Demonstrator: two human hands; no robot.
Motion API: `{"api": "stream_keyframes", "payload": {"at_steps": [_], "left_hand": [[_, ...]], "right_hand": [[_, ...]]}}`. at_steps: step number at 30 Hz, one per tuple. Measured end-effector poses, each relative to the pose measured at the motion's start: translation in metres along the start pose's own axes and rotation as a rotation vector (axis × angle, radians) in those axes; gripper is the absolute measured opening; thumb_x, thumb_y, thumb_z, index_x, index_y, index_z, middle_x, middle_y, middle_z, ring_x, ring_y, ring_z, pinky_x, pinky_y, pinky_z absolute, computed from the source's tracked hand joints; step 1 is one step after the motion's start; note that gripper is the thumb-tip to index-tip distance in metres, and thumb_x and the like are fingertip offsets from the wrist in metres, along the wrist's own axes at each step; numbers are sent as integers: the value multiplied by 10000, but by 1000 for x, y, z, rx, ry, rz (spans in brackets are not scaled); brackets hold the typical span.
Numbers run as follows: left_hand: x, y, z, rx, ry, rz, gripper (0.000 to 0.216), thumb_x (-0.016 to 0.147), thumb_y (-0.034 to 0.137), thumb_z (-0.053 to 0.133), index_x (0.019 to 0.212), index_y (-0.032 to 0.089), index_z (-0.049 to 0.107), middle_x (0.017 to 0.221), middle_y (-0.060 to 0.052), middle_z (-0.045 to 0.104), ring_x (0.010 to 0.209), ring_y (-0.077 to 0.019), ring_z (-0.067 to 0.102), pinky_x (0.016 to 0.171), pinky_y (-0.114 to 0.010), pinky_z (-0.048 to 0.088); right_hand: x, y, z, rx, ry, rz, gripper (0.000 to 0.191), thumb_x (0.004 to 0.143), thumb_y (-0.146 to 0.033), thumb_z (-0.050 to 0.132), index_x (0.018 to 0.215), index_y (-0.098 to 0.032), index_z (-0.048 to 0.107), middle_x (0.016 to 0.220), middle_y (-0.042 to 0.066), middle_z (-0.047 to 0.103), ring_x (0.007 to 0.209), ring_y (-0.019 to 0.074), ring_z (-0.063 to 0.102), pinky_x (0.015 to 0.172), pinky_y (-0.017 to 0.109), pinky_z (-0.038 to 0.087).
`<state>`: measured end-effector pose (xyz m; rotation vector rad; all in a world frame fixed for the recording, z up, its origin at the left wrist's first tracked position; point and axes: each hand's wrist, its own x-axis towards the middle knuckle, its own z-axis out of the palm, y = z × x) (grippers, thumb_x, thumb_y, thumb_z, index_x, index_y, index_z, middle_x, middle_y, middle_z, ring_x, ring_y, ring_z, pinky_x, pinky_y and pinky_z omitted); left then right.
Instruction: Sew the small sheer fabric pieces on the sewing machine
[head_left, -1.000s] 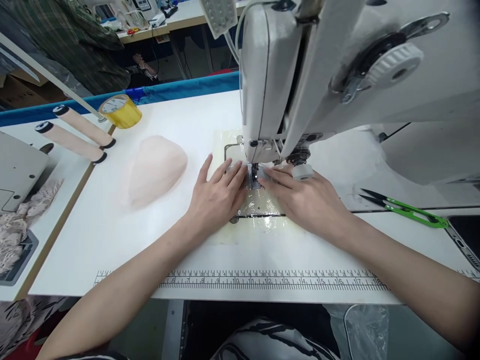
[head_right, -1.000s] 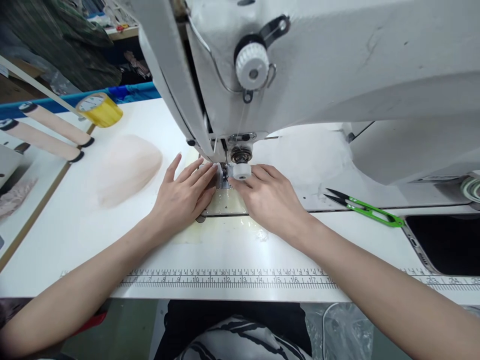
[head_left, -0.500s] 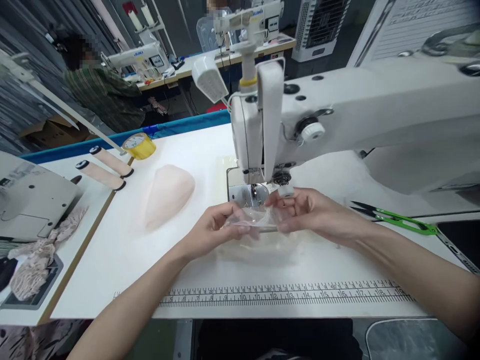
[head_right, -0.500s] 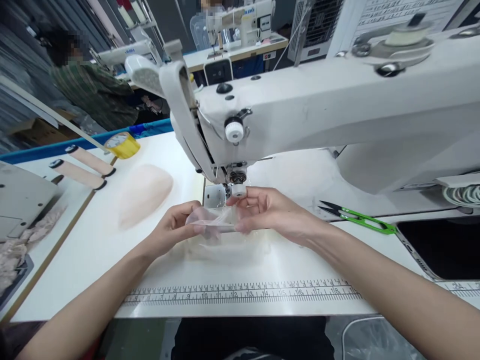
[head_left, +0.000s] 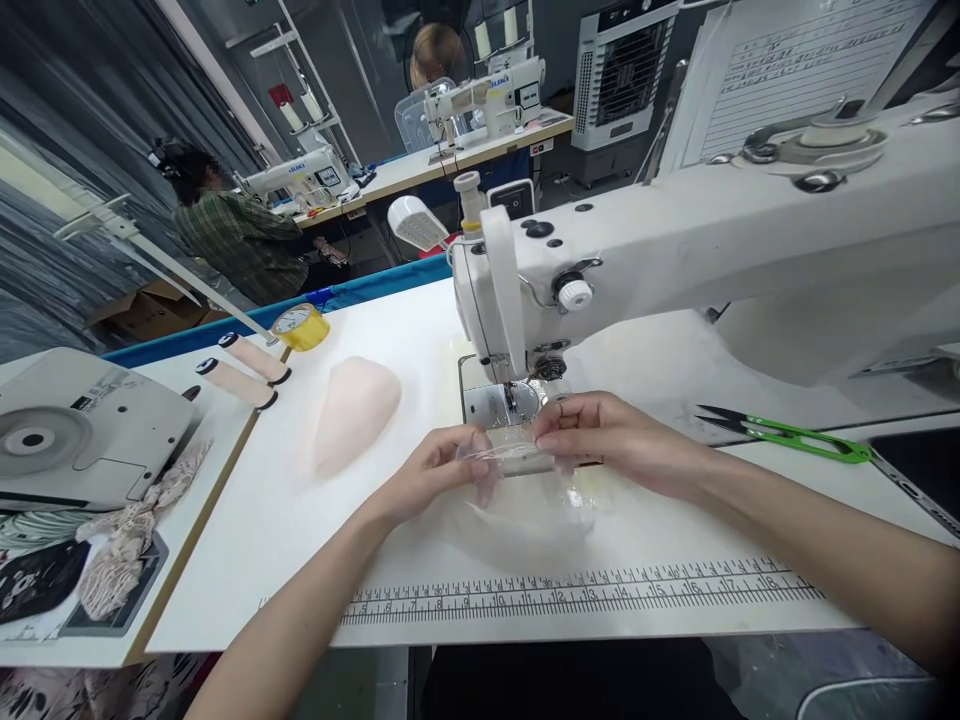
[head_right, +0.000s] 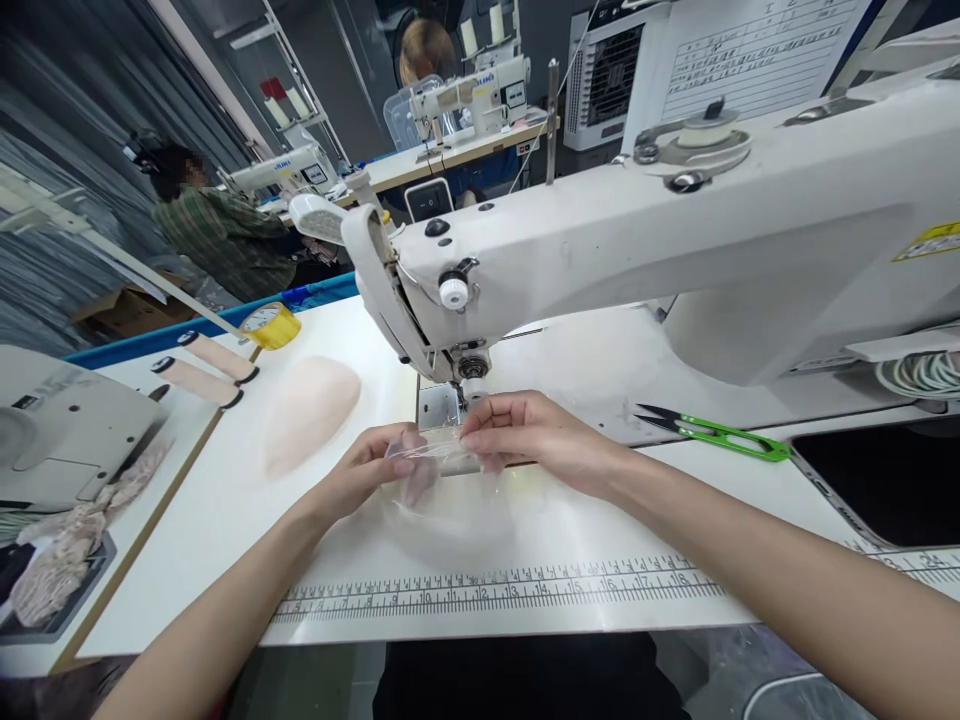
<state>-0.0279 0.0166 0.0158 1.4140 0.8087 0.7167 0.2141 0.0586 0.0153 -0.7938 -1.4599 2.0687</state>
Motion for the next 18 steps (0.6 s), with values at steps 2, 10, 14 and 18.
{"api": "stream_keyframes", "payload": {"at_steps": [2,10,14,18], "left_hand": [[0,-1,-2,-10,1,-3,241,868,361,615,729,178,543,621,-21,635,707,-174,589,752,-325,433],[0,-5,-3,-18,36,-47,268,837,418,662,829,164,576,663,-25,646,613,-154,599,650,-300,465],[2,-6,2,2,136,-72,291,767,419,745,863,157,662,681,-16,645,565,-129,586,551,-256,454],[3,-5,4,13,184,-82,226,796,381,730,824,157,708,567,2,613,492,-99,526,527,-241,449]], "right_hand": [[0,0,0,1,15,-19,248,733,-354,792,866,-174,685,704,-31,612,613,94,555,638,272,450],[-1,-1,2,-44,40,-25,282,709,-379,802,873,-172,705,738,-13,642,634,104,570,655,287,473],[0,0,2,-40,27,-38,258,724,-366,792,872,-173,704,763,-9,645,652,109,576,665,289,474],[0,2,2,-25,17,-38,226,743,-342,784,877,-177,709,758,-18,645,649,100,574,673,281,464]]}}
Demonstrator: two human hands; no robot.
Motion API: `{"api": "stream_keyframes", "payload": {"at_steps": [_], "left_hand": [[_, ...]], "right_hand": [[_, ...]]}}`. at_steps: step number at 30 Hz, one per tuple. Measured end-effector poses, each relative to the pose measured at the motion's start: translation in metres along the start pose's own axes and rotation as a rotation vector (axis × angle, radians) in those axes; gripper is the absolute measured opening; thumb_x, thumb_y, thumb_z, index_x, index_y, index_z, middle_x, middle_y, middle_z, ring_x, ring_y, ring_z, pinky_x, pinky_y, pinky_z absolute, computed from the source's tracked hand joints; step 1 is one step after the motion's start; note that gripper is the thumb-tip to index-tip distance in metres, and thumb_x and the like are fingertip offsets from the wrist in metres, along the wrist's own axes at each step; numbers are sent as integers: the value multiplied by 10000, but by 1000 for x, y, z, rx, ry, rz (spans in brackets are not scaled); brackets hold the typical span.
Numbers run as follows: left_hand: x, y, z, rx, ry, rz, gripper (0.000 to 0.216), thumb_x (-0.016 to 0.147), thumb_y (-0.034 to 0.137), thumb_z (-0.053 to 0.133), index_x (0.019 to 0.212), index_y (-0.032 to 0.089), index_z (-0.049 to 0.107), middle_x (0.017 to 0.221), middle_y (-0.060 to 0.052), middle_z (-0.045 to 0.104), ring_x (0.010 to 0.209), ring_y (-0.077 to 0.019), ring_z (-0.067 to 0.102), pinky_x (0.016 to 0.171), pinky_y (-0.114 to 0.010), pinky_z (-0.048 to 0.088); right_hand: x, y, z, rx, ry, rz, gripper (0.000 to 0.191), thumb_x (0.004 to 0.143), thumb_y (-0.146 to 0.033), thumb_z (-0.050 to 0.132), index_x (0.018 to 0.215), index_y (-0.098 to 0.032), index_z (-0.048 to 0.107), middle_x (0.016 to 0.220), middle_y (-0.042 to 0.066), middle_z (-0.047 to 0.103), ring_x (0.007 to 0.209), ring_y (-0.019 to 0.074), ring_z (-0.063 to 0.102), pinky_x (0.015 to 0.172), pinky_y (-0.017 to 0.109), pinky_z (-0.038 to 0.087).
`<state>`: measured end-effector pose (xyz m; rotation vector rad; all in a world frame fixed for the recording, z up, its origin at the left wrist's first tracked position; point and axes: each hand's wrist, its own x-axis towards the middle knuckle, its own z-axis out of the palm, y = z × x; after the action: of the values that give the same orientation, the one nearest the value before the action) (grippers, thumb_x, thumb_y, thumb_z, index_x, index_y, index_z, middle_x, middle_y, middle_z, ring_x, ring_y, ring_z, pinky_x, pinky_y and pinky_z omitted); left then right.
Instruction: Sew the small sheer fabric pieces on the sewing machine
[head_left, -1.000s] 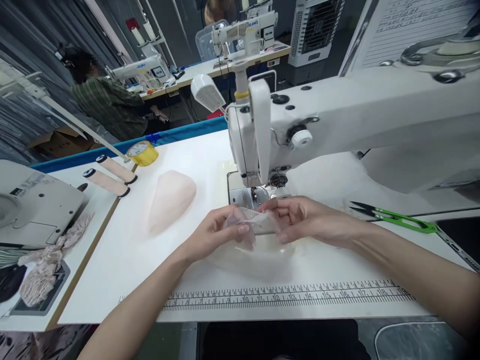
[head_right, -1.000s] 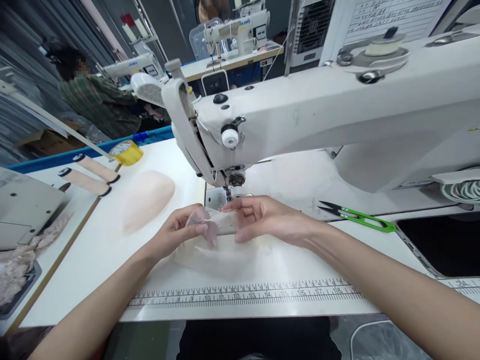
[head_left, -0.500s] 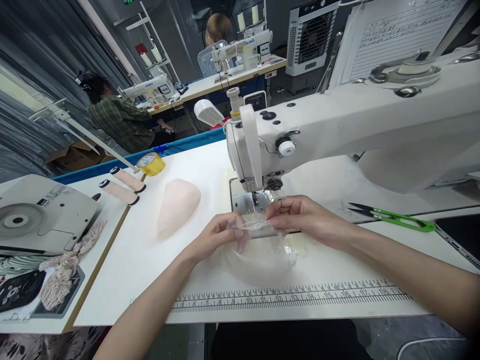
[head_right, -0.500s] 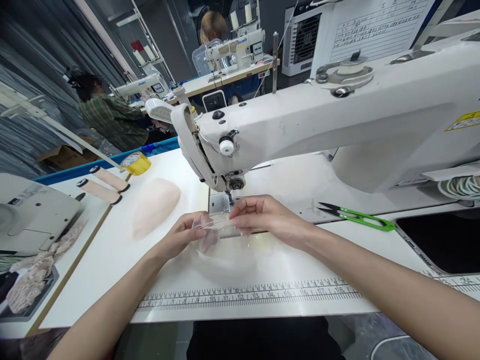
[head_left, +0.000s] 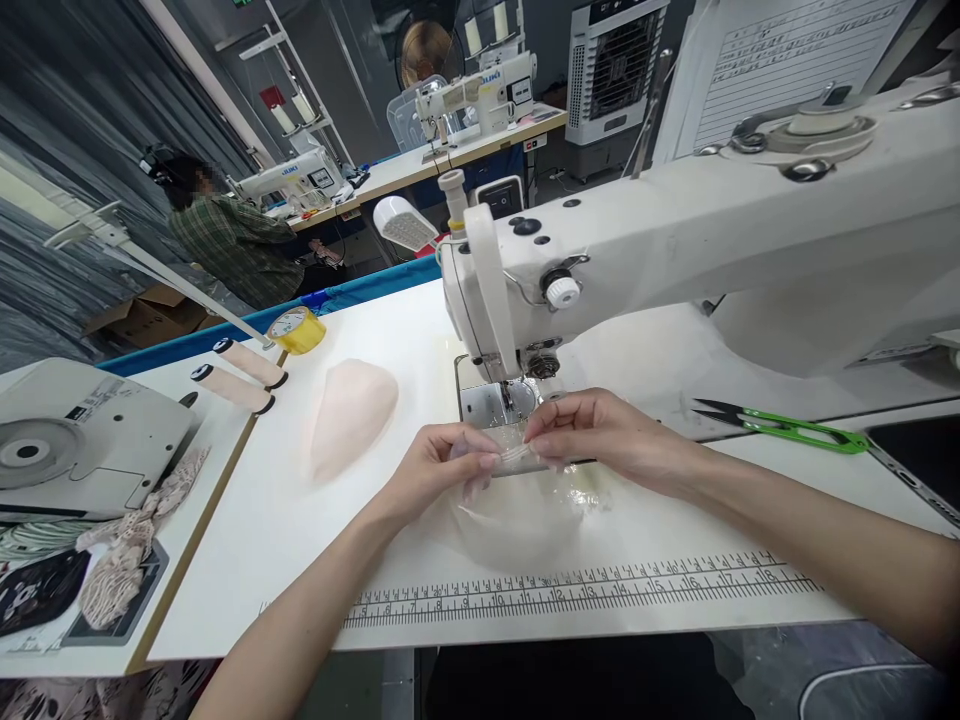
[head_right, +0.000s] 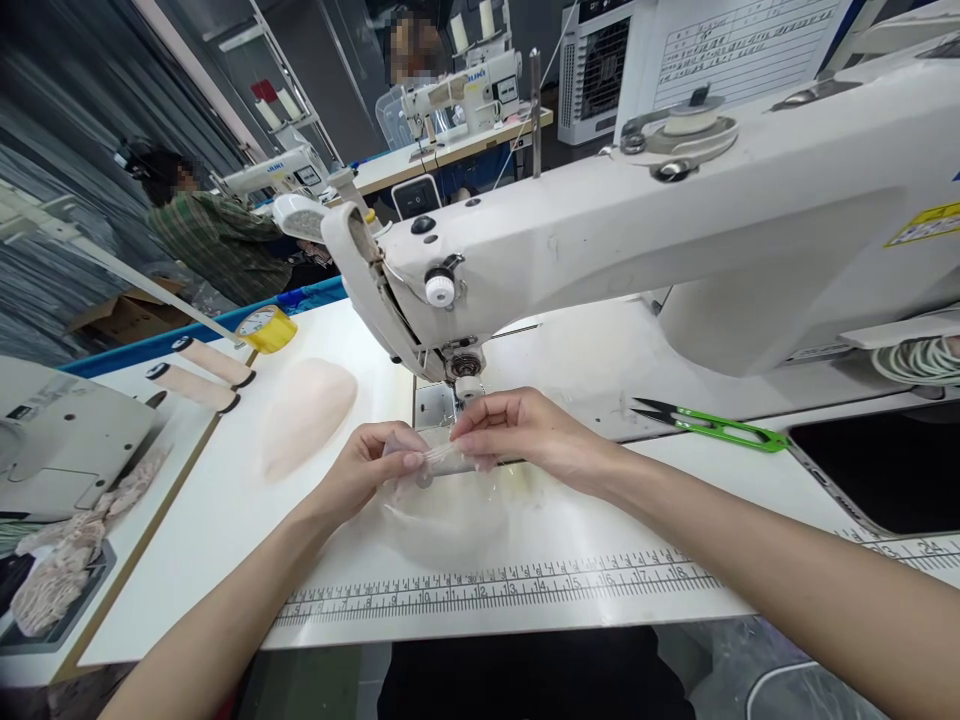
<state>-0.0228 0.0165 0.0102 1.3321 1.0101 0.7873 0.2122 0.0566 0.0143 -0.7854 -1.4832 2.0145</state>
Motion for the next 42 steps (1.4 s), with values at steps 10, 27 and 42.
{"api": "stream_keyframes", "payload": {"at_steps": [10,27,42], "left_hand": [[1,0,0,-71,21,-16,274,830,413,693,775,145,687,535,4,611,476,-96,534,510,-228,435],[1,1,5,-22,73,-45,225,786,346,736,901,186,626,522,58,556,463,-66,469,523,-189,416],[1,12,-40,694,127,-67,155,780,344,663,842,203,681,595,32,603,526,-110,536,474,-209,362]], "right_hand": [[1,1,0,48,33,22,228,757,-374,775,858,-180,710,716,-28,626,646,95,570,708,283,468],[2,1,6,166,-41,229,397,680,-261,831,1018,-158,649,783,-18,639,471,27,467,456,195,383],[-39,0,-26,-891,34,-69,247,866,-456,626,881,-219,697,770,37,681,660,157,634,569,270,480]]}}
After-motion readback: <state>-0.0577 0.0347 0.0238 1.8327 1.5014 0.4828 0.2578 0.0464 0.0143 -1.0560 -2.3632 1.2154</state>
